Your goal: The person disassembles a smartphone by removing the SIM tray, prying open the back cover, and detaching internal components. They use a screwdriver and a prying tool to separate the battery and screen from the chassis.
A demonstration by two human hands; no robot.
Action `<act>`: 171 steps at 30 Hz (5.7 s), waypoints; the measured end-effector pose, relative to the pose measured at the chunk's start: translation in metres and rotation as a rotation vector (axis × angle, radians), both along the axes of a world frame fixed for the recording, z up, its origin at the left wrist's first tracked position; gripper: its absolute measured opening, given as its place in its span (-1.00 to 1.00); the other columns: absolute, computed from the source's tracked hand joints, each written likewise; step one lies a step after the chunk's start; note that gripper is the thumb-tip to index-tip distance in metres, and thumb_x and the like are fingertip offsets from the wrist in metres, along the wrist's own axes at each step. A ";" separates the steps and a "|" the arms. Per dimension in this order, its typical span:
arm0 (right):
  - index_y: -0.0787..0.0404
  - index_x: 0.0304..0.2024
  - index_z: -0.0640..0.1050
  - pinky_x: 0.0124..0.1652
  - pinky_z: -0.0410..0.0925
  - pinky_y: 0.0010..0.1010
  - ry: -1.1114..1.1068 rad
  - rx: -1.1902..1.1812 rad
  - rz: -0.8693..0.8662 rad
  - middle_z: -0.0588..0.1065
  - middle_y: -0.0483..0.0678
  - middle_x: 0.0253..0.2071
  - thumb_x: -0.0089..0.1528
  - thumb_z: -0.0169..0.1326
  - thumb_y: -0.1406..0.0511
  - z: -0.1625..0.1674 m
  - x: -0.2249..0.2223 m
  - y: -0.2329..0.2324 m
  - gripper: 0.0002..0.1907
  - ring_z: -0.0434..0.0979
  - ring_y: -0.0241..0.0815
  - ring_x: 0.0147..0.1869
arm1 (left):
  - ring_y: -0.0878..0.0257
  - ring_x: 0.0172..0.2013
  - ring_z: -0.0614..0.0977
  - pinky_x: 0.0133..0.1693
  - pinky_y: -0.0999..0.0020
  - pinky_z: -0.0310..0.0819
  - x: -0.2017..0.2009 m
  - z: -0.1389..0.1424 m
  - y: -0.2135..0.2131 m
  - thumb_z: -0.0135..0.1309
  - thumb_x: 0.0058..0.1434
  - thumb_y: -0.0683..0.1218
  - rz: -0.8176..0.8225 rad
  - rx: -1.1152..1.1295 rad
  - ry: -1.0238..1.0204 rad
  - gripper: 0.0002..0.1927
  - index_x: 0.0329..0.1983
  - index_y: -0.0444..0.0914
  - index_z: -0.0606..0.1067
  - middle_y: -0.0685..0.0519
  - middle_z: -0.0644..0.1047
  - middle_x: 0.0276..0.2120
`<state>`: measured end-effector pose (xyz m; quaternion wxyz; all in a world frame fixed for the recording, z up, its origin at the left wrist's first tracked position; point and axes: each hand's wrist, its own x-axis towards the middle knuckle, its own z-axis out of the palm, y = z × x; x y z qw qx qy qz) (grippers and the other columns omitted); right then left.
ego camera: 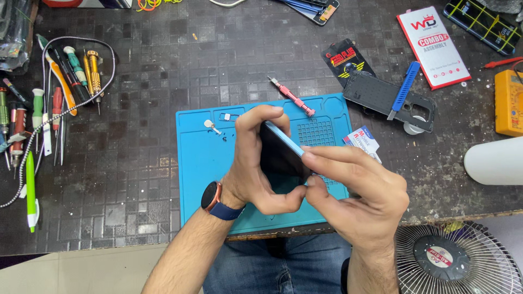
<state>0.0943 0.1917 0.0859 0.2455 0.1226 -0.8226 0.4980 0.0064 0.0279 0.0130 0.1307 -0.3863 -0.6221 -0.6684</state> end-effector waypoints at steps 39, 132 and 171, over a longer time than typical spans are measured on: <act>0.40 -0.40 0.54 -0.12 0.53 -0.52 -0.479 -0.196 0.195 0.56 0.01 -0.40 0.00 0.21 0.60 0.037 0.007 0.022 -0.84 0.63 -0.31 -0.22 | 0.17 -0.26 0.55 -0.38 0.34 0.48 0.002 0.009 0.000 0.50 -0.07 0.09 0.016 -0.030 0.299 -0.17 0.15 -0.11 0.24 0.05 0.44 -0.11; 0.33 -0.09 0.52 -0.05 0.54 -0.41 -0.487 -0.130 0.171 0.55 0.00 -0.09 0.23 0.13 0.41 0.005 0.010 -0.025 -0.80 0.64 -0.21 -0.04 | -0.34 0.43 0.17 0.47 -0.14 0.05 -0.011 0.017 -0.002 0.21 0.11 0.15 -1.027 1.048 -0.974 -0.23 0.28 -0.36 0.33 -0.51 0.10 0.42; 0.34 -0.18 0.44 -0.37 0.39 -0.50 -0.155 0.098 -0.433 0.46 -0.06 -0.32 0.22 0.30 0.43 0.023 0.019 -0.038 -0.73 0.51 -0.34 -0.35 | 0.01 0.35 0.33 0.36 0.16 0.08 -0.002 0.012 0.003 0.00 0.27 0.34 0.252 0.021 0.101 -0.25 0.37 -0.05 0.06 -0.19 0.20 0.46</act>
